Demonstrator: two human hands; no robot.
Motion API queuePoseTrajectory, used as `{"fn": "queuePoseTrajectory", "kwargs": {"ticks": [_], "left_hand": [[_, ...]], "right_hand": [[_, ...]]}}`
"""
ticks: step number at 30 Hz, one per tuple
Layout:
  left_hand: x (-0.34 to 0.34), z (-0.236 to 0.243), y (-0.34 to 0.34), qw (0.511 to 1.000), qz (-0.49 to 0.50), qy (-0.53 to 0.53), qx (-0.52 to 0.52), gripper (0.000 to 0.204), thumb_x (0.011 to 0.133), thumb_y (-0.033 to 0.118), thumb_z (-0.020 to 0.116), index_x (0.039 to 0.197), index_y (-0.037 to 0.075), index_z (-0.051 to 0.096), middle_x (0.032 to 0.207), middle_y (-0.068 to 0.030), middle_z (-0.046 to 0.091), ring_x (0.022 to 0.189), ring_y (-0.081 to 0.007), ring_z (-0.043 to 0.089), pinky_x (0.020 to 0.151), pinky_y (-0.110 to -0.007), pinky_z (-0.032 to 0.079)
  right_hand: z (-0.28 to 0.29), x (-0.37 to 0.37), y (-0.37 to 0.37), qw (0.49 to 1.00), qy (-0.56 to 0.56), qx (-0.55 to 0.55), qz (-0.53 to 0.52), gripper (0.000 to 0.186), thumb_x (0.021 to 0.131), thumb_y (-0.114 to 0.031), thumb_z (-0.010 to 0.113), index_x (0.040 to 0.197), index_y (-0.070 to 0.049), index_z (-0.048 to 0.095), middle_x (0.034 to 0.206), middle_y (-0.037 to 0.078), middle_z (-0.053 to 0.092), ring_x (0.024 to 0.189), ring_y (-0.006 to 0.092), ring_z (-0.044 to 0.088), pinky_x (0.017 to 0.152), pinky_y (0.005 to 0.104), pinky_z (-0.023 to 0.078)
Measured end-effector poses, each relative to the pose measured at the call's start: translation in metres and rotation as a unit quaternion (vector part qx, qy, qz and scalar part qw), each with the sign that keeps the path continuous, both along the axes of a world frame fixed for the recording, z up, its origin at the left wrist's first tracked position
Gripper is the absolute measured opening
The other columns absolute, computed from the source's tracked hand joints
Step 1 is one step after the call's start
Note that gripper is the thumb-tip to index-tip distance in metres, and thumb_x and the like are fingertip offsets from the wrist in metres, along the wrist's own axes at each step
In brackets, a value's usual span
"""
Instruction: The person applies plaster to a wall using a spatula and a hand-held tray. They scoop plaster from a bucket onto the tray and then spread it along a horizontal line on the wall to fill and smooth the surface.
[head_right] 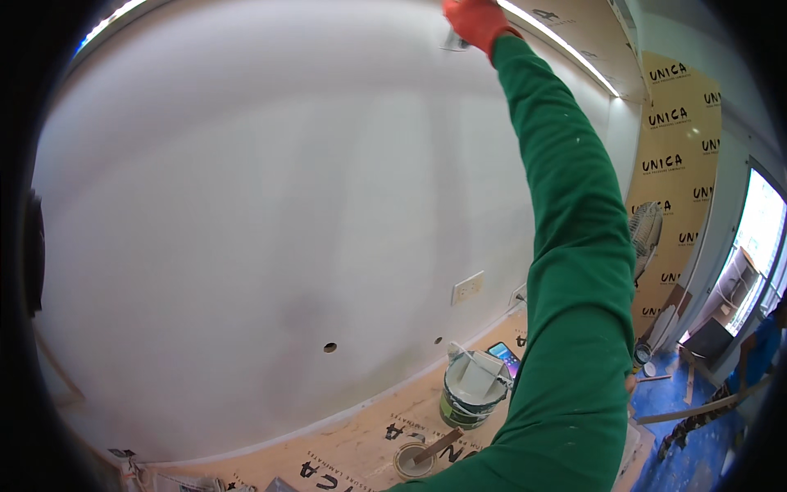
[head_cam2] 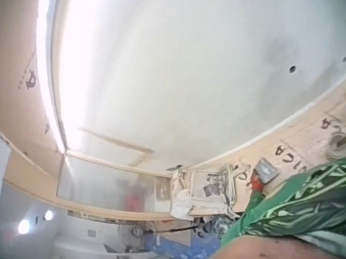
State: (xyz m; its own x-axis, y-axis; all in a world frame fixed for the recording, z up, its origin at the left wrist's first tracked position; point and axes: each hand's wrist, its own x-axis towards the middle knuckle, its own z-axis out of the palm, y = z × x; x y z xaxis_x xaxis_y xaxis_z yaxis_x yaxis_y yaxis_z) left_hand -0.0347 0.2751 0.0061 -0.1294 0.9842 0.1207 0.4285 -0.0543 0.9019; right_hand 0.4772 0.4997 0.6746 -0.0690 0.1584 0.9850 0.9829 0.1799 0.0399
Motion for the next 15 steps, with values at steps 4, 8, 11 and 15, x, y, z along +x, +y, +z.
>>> {"fn": "queuePoseTrajectory", "kwargs": {"ticks": [4, 8, 11, 15], "left_hand": [[0.008, 0.0, 0.002, 1.0, -0.013, 0.002, 0.006, 0.044, 0.105, 0.031, 0.036, 0.124, -0.004, 0.057, 0.118, -0.0144, 0.063, 0.106, -0.0271, 0.063, 0.091, -0.039, 0.051], [0.011, -0.004, -0.001, 1.0, -0.022, -0.003, 0.007, 0.044, 0.105, 0.031, 0.036, 0.123, -0.004, 0.057, 0.118, -0.0147, 0.063, 0.106, -0.0273, 0.063, 0.09, -0.039, 0.051], [0.01, -0.008, -0.004, 1.0, -0.028, -0.007, 0.008, 0.045, 0.105, 0.031, 0.036, 0.123, -0.004, 0.057, 0.117, -0.0149, 0.064, 0.105, -0.0274, 0.063, 0.09, -0.039, 0.051], [-0.004, -0.015, -0.013, 1.0, -0.017, -0.009, 0.01, 0.045, 0.105, 0.031, 0.036, 0.122, -0.004, 0.058, 0.116, -0.0152, 0.064, 0.105, -0.0275, 0.063, 0.089, -0.04, 0.051]], "right_hand": [[-0.007, 0.059, 0.006, 0.989, 0.142, -0.032, -0.016, 0.042, 0.089, -0.031, 0.055, 0.109, 0.005, 0.06, 0.091, 0.021, 0.067, 0.076, 0.032, 0.068, 0.063, 0.0391, 0.058], [-0.015, 0.074, 0.031, 0.968, 0.231, -0.029, 0.096, 0.046, 0.093, -0.037, 0.056, 0.118, 0.002, 0.058, 0.091, 0.015, 0.066, 0.071, 0.0266, 0.065, 0.059, 0.0371, 0.058], [-0.006, 0.073, 0.027, 0.969, 0.202, -0.05, 0.134, 0.043, 0.095, -0.036, 0.056, 0.121, -0.001, 0.057, 0.093, 0.01, 0.066, 0.072, 0.0241, 0.065, 0.058, 0.0351, 0.057], [-0.014, 0.009, 0.013, 0.993, 0.058, -0.044, 0.095, 0.034, 0.096, -0.034, 0.058, 0.108, -0.003, 0.064, 0.079, 0.007, 0.065, 0.065, 0.0219, 0.064, 0.057, 0.034, 0.055]]}}
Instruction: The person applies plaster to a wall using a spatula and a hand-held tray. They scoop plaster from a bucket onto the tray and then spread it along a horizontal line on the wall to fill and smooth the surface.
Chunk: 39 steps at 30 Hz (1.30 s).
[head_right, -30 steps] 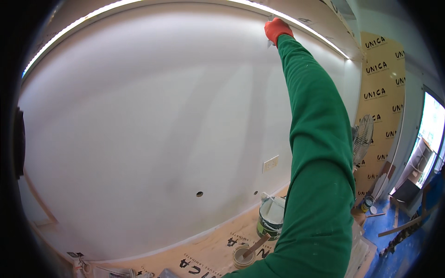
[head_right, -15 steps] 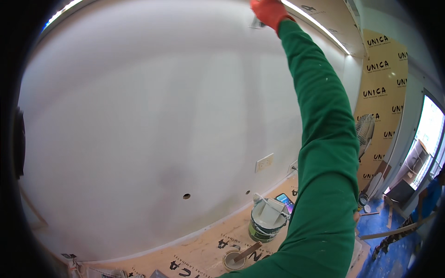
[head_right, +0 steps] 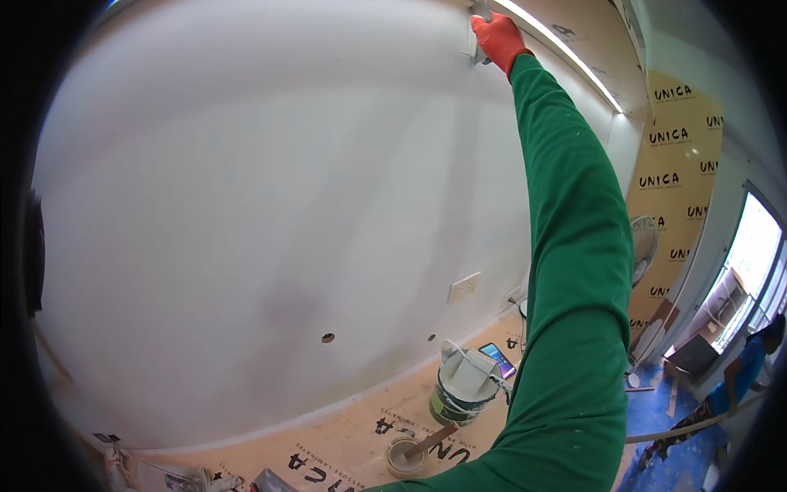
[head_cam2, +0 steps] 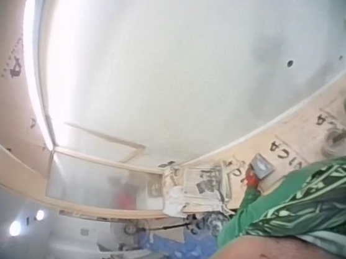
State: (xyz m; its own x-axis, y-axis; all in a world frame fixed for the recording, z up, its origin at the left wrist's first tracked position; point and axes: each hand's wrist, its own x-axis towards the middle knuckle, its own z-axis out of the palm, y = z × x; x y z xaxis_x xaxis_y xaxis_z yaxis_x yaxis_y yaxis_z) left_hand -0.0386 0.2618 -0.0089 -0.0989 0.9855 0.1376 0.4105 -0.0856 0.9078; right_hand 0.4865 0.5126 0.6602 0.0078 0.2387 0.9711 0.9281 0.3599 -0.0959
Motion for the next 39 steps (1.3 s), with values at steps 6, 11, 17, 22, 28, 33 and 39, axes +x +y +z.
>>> {"fn": "queuePoseTrajectory", "kwargs": {"ticks": [6, 11, 17, 22, 28, 33, 39], "left_hand": [[-0.018, -0.018, -0.018, 1.0, -0.007, -0.017, 0.002, 0.045, 0.105, 0.032, 0.036, 0.121, -0.004, 0.058, 0.115, -0.0157, 0.064, 0.104, -0.0277, 0.063, 0.089, -0.04, 0.051], [-0.043, -0.038, -0.039, 0.999, -0.007, -0.036, 0.002, 0.045, 0.105, 0.032, 0.036, 0.121, -0.005, 0.058, 0.114, -0.016, 0.064, 0.104, -0.0279, 0.064, 0.088, -0.04, 0.051], [-0.075, -0.065, -0.065, 0.999, -0.017, -0.051, -0.004, 0.046, 0.105, 0.032, 0.036, 0.12, -0.005, 0.059, 0.112, -0.0165, 0.065, 0.103, -0.0281, 0.064, 0.087, -0.04, 0.051], [-0.107, -0.091, -0.094, 0.998, -0.014, -0.062, -0.007, 0.046, 0.105, 0.033, 0.036, 0.119, -0.005, 0.059, 0.111, -0.0169, 0.065, 0.102, -0.0282, 0.064, 0.087, -0.04, 0.051], [-0.13, -0.117, -0.125, 0.996, -0.031, -0.084, 0.0, 0.047, 0.105, 0.033, 0.036, 0.118, -0.005, 0.06, 0.11, -0.0173, 0.065, 0.102, -0.0284, 0.064, 0.086, -0.04, 0.051], [-0.144, -0.132, -0.148, 0.995, -0.039, -0.095, 0.001, 0.047, 0.105, 0.033, 0.036, 0.117, -0.005, 0.06, 0.109, -0.0177, 0.066, 0.101, -0.0286, 0.064, 0.085, -0.041, 0.051], [-0.145, -0.144, -0.161, 0.992, -0.072, -0.106, 0.015, 0.048, 0.105, 0.034, 0.036, 0.116, -0.006, 0.06, 0.107, -0.0181, 0.066, 0.101, -0.0288, 0.064, 0.085, -0.041, 0.051]], "right_hand": [[-0.005, -0.096, -0.033, 0.999, -0.01, -0.016, 0.028, 0.031, 0.096, -0.034, 0.058, 0.093, -0.003, 0.063, 0.071, 0.007, 0.062, 0.061, 0.0203, 0.059, 0.062, 0.0351, 0.052], [-0.012, -0.177, -0.058, 0.998, 0.001, -0.026, 0.052, 0.033, 0.095, -0.034, 0.057, 0.087, -0.002, 0.061, 0.07, 0.007, 0.062, 0.064, 0.0206, 0.058, 0.063, 0.0356, 0.05], [-0.001, -0.252, -0.079, 0.998, -0.047, 0.005, 0.046, 0.037, 0.091, -0.036, 0.055, 0.087, 0.0, 0.061, 0.079, 0.018, 0.067, 0.079, 0.0352, 0.065, 0.077, 0.042, 0.051], [0.002, -0.333, -0.086, 0.994, -0.086, 0.072, 0.016, 0.029, 0.093, -0.03, 0.057, 0.091, -0.002, 0.064, 0.076, 0.017, 0.065, 0.07, 0.0326, 0.063, 0.067, 0.0419, 0.051], [0.006, -0.422, -0.099, 0.981, -0.12, 0.151, -0.03, 0.039, 0.093, -0.035, 0.056, 0.087, 0.002, 0.067, 0.081, 0.027, 0.067, 0.083, 0.0436, 0.066, 0.077, 0.0468, 0.054], [0.0, -0.523, -0.139, 0.988, -0.11, 0.104, 0.026, 0.037, 0.092, -0.033, 0.056, 0.088, 0.002, 0.067, 0.091, 0.028, 0.068, 0.092, 0.0427, 0.066, 0.082, 0.0461, 0.053], [-0.007, -0.597, -0.179, 0.974, -0.187, 0.1, 0.075, 0.034, 0.093, -0.03, 0.054, 0.093, 0.001, 0.067, 0.093, 0.026, 0.068, 0.093, 0.0427, 0.065, 0.085, 0.0456, 0.052]]}}
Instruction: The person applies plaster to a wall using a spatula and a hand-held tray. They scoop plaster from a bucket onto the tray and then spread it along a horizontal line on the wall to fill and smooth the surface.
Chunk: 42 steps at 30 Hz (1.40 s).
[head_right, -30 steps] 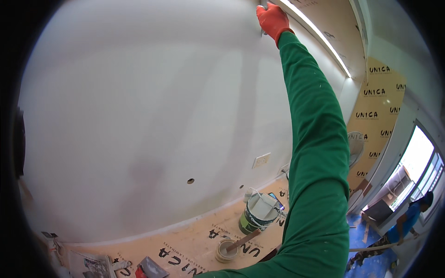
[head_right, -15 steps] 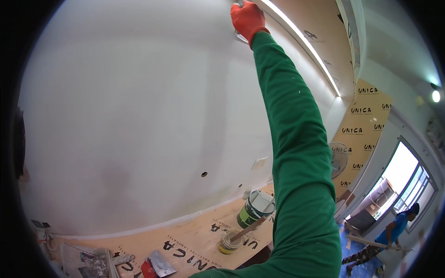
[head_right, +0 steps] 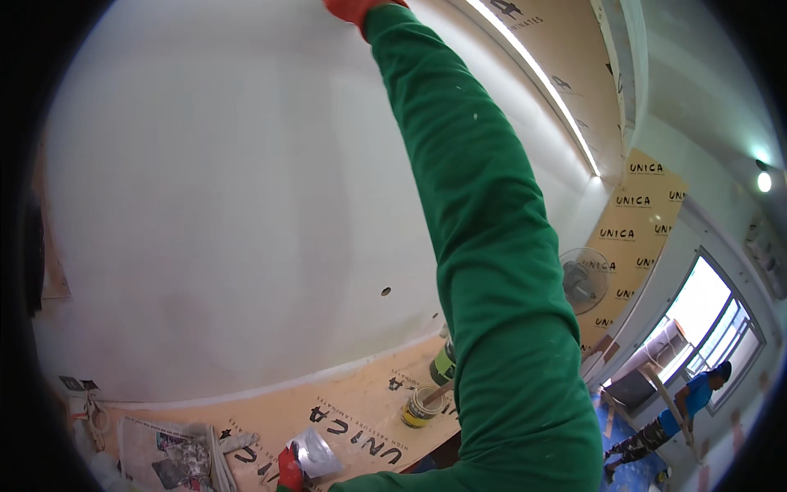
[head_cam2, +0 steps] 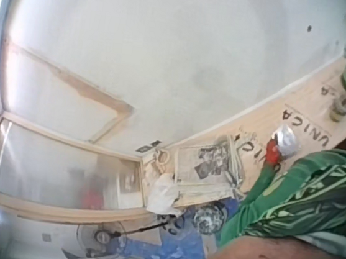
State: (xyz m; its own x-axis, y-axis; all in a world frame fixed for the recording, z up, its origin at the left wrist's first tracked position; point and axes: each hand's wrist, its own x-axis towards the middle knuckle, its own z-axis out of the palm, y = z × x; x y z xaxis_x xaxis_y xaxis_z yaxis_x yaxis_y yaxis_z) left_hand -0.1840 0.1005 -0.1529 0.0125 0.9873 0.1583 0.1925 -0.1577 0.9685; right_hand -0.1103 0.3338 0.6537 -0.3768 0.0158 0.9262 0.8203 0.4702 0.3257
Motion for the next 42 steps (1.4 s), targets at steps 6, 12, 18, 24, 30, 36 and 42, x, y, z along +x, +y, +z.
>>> {"fn": "queuePoseTrajectory", "kwargs": {"ticks": [6, 12, 18, 24, 30, 36, 42], "left_hand": [[-0.005, 0.049, 0.048, 0.945, 0.009, -0.323, 0.052, 0.048, 0.105, 0.033, 0.037, 0.125, -0.005, 0.058, 0.121, -0.0147, 0.064, 0.113, -0.0212, 0.058, 0.1, -0.035, 0.044], [-0.018, 0.234, 0.095, 0.774, -0.042, -0.631, -0.019, 0.03, 0.1, 0.033, 0.055, 0.122, 0.013, 0.062, 0.108, -0.0037, 0.067, 0.097, -0.0168, 0.063, 0.083, -0.032, 0.053], [-0.016, 0.302, 0.096, 0.913, -0.021, -0.378, 0.154, 0.036, 0.101, 0.033, 0.051, 0.125, 0.007, 0.057, 0.12, -0.0074, 0.063, 0.107, -0.0199, 0.061, 0.09, -0.035, 0.053], [0.072, 0.373, 0.059, 0.927, -0.016, -0.281, 0.249, 0.047, 0.093, 0.016, 0.058, 0.135, -0.002, 0.045, 0.123, -0.0126, 0.06, 0.109, -0.0205, 0.061, 0.093, -0.033, 0.051], [0.118, 0.384, 0.098, 0.883, 0.125, -0.357, 0.278, 0.066, 0.089, -0.003, 0.06, 0.147, -0.006, 0.03, 0.137, -0.0163, 0.05, 0.12, -0.0233, 0.054, 0.1, -0.034, 0.046], [0.192, 0.395, 0.157, 0.706, 0.316, 0.139, 0.618, 0.043, 0.1, 0.015, 0.044, 0.138, -0.004, 0.041, 0.136, -0.0269, 0.05, 0.118, -0.04, 0.056, 0.1, -0.043, 0.046], [0.257, 0.419, 0.173, 0.753, -0.037, 0.153, 0.638, 0.036, 0.094, 0.014, 0.049, 0.127, 0.001, 0.058, 0.126, -0.0271, 0.059, 0.113, -0.0452, 0.06, 0.097, -0.046, 0.049]], "right_hand": [[-0.07, -0.053, -0.023, 0.987, -0.16, -0.01, -0.017, 0.028, 0.095, -0.023, 0.048, 0.103, -0.004, 0.066, 0.101, 0.023, 0.068, 0.096, 0.0388, 0.065, 0.089, 0.0462, 0.051], [-0.211, 0.03, -0.09, 0.924, -0.129, -0.131, 0.335, 0.037, 0.095, -0.022, 0.059, 0.13, -0.012, 0.057, 0.097, 0.013, 0.062, 0.09, 0.0326, 0.059, 0.077, 0.0436, 0.05], [-0.319, 0.106, -0.16, 0.814, -0.313, -0.198, 0.447, 0.062, 0.072, -0.016, 0.073, 0.132, -0.021, 0.059, 0.129, 0.016, 0.055, 0.11, 0.0355, 0.056, 0.095, 0.0487, 0.045], [-0.311, 0.205, -0.124, 0.879, -0.345, -0.218, 0.244, 0.071, 0.072, -0.014, 0.072, 0.135, -0.039, 0.053, 0.13, 0.014, 0.053, 0.11, 0.0338, 0.056, 0.094, 0.0455, 0.045], [-0.317, 0.304, -0.087, 0.888, -0.357, -0.288, 0.049, 0.044, 0.091, -0.026, 0.065, 0.134, -0.021, 0.055, 0.113, 0.007, 0.062, 0.099, 0.0285, 0.06, 0.087, 0.0423, 0.046], [-0.389, 0.35, -0.071, 0.788, 0.206, -0.406, 0.413, 0.045, 0.096, -0.03, 0.062, 0.13, -0.002, 0.053, 0.111, 0.015, 0.065, 0.099, 0.0326, 0.065, 0.083, 0.0386, 0.054], [-0.352, 0.398, -0.096, 0.19, 0.51, -0.588, 0.599, 0.024, 0.094, -0.028, 0.062, 0.108, -0.011, 0.056, 0.098, 0.008, 0.064, 0.077, 0.0218, 0.066, 0.051, 0.0275, 0.052]]}}
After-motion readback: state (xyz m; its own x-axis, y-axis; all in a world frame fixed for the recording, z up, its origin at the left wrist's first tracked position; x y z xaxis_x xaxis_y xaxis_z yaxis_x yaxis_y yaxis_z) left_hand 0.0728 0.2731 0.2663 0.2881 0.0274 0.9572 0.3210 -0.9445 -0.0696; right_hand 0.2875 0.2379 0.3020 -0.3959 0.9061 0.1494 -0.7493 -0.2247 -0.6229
